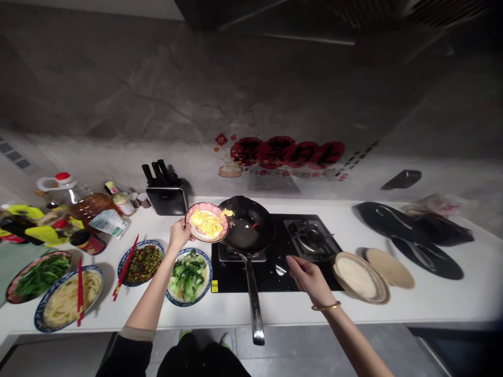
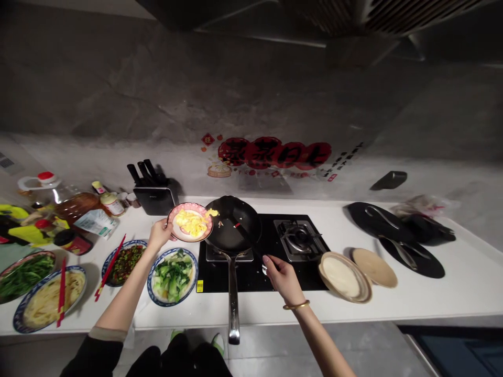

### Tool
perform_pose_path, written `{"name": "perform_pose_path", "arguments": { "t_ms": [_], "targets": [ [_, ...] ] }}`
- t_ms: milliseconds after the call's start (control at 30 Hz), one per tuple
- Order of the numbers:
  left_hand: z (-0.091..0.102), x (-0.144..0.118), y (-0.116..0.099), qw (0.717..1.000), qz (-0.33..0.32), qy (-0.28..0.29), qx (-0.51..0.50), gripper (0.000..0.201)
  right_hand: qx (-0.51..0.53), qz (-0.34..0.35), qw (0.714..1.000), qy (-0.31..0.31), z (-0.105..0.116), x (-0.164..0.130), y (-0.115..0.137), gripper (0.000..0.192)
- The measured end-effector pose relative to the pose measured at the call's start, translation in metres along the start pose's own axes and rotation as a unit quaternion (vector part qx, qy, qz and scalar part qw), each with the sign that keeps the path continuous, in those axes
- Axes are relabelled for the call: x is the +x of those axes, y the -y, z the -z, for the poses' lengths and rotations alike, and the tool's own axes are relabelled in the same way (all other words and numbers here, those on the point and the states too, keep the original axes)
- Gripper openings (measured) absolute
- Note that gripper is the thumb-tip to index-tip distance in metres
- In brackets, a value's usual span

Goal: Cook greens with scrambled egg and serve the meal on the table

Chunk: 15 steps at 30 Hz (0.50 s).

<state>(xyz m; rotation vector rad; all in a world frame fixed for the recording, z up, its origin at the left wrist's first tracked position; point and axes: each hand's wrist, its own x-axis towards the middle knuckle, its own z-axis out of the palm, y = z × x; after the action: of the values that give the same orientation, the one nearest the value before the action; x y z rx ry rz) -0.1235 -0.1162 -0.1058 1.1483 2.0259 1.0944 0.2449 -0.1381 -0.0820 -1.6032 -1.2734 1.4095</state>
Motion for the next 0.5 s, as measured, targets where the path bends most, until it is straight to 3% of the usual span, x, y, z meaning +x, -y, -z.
{"name": "perform_pose_path", "arguments": {
  "t_ms": [167, 333, 500],
  "targets": [
    [-0.011, 0.001, 0.015, 0.999, 0.017, 0.000, -0.034, 0.017, -0.151, 0.129, 0.980, 0.014, -0.002, -0.011, 0.003, 0.061],
    [-0.016, 0.002, 0.037, 0.997, 0.045, -0.007, -0.068, 0.022, -0.299, 0.276, 0.912, -0.046, -0.017, -0.025, 0.005, 0.053],
    [0.002, 0.014, 0.073, 0.995, 0.092, -0.028, -0.032, 0.024, -0.409, 0.346, 0.836, -0.116, -0.005, -0.006, -0.001, 0.046]
  ]
}}
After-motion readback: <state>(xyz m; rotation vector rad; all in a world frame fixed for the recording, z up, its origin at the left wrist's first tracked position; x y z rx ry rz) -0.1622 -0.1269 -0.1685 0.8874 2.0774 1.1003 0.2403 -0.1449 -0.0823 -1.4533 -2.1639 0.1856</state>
